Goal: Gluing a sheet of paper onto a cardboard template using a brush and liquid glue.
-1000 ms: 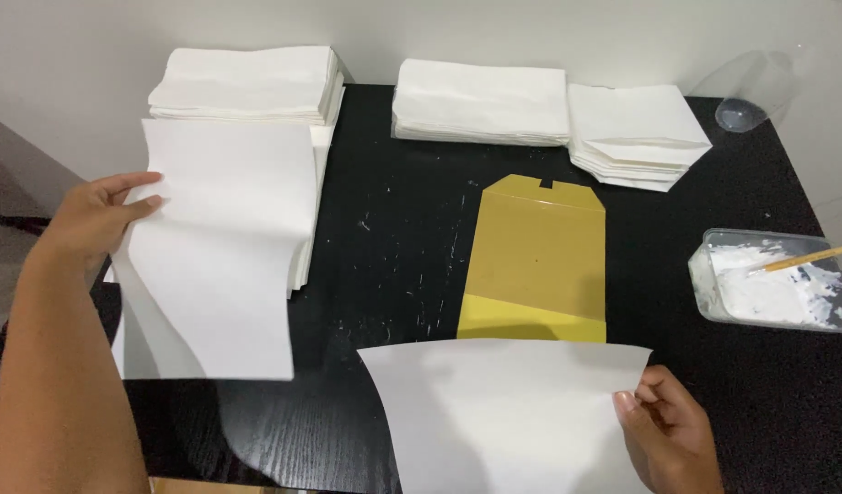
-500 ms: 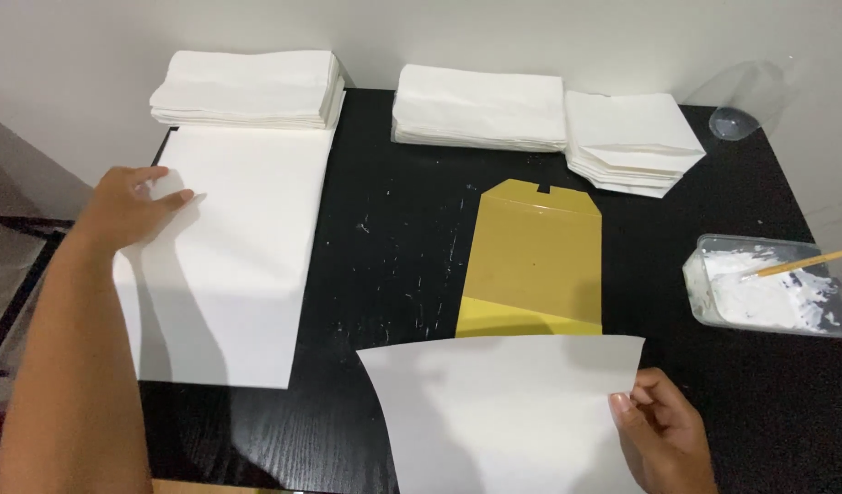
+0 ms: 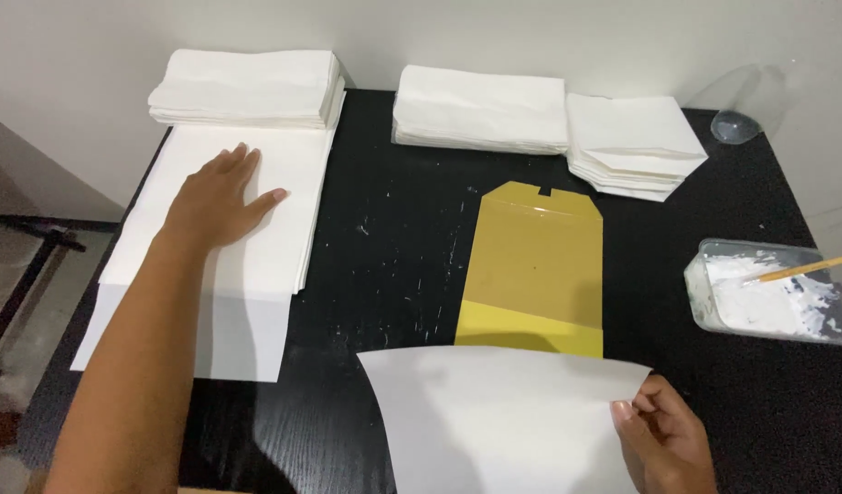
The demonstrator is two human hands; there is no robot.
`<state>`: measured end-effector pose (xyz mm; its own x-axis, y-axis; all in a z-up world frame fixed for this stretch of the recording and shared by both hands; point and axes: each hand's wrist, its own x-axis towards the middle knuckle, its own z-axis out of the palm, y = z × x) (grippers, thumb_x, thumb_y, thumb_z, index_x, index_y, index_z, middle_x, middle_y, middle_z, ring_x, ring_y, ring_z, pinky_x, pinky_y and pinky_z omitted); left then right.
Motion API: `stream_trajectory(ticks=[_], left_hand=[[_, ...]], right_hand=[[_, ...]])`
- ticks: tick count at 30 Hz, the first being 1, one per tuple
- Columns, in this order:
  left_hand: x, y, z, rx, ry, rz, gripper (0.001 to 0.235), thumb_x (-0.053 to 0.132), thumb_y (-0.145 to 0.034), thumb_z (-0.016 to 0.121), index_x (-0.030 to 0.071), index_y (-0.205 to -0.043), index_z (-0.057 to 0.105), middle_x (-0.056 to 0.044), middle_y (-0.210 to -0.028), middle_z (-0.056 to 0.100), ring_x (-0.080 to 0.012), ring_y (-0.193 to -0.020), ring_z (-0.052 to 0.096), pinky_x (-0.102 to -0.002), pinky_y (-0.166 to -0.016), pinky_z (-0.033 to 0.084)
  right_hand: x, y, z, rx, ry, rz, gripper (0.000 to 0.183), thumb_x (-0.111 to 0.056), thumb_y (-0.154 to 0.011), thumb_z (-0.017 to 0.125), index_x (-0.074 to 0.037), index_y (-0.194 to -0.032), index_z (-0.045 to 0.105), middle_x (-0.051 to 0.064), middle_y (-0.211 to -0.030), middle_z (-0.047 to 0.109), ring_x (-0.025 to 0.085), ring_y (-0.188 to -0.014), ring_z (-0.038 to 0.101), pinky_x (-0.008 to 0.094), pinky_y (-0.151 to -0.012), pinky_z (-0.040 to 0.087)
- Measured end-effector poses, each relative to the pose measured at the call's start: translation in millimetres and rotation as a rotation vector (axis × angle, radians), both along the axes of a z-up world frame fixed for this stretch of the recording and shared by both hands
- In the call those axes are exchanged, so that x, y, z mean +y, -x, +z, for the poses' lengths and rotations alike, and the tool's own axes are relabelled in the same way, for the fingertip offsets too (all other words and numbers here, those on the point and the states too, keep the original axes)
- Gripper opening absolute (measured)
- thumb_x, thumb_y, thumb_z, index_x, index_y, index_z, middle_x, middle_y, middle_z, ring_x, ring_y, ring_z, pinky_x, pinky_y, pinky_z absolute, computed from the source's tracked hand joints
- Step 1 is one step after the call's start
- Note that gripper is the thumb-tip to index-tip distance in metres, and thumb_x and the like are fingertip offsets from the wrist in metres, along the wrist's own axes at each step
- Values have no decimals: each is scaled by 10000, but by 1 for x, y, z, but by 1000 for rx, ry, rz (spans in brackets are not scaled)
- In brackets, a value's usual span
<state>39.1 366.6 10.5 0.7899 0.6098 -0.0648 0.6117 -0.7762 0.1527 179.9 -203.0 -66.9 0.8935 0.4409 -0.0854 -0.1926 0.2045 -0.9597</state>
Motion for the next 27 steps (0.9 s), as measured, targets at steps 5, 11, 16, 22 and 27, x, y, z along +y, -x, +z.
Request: stream_trajectory(ticks=[5, 11, 16, 22, 27], left_hand=[[9, -11, 1, -98, -167, -10, 554, 581, -1003, 472, 73, -1219, 429, -114, -1251, 478, -347, -1156, 445, -527, -930, 331], [51, -46, -28, -429, -371, -81, 520, 313, -988, 717, 8, -1402, 640, -200, -1332, 651, -417, -1144, 603, -539, -912, 473], [78, -85, -30, -297, -492, -90, 369, 304, -978, 729, 98, -1283, 699, -142, -1238, 689, -393, -1046, 619, -515, -803, 492], [121, -98, -58, -120, -747, -163, 251, 353, -973, 778, 129, -998, 667, -25, -884, 630, -276, -794, 606, -389, -607, 473], [123, -88, -47, -21, -1033, -303, 372, 21, -821, 682, 179, -1158, 664, 68, -895, 675, -181, -745, 631, -297, -607, 465]], right_hand=[[-12, -12, -24, -57, 22, 18, 222, -1, -931, 638, -69, -852, 441, -14, -818, 319, 116, -726, 407, 239, -744, 360], [-19, -13, -33, -101, 152, -8, 159, -26, -942, 647, -34, -894, 496, -3, -812, 353, 114, -725, 412, 222, -726, 350], [-24, -15, -47, -122, 151, -11, 43, -9, -946, 643, 8, -986, 642, 36, -792, 543, 140, -720, 557, 259, -684, 427], [-3, -2, -30, -364, 296, -144, 194, -24, -908, 642, -96, -769, 527, -50, -694, 351, 55, -608, 322, 171, -587, 266], [-21, -19, -57, -546, 394, -68, 66, -142, -913, 655, -84, -885, 667, -48, -595, 516, 28, -518, 387, 165, -522, 249]])
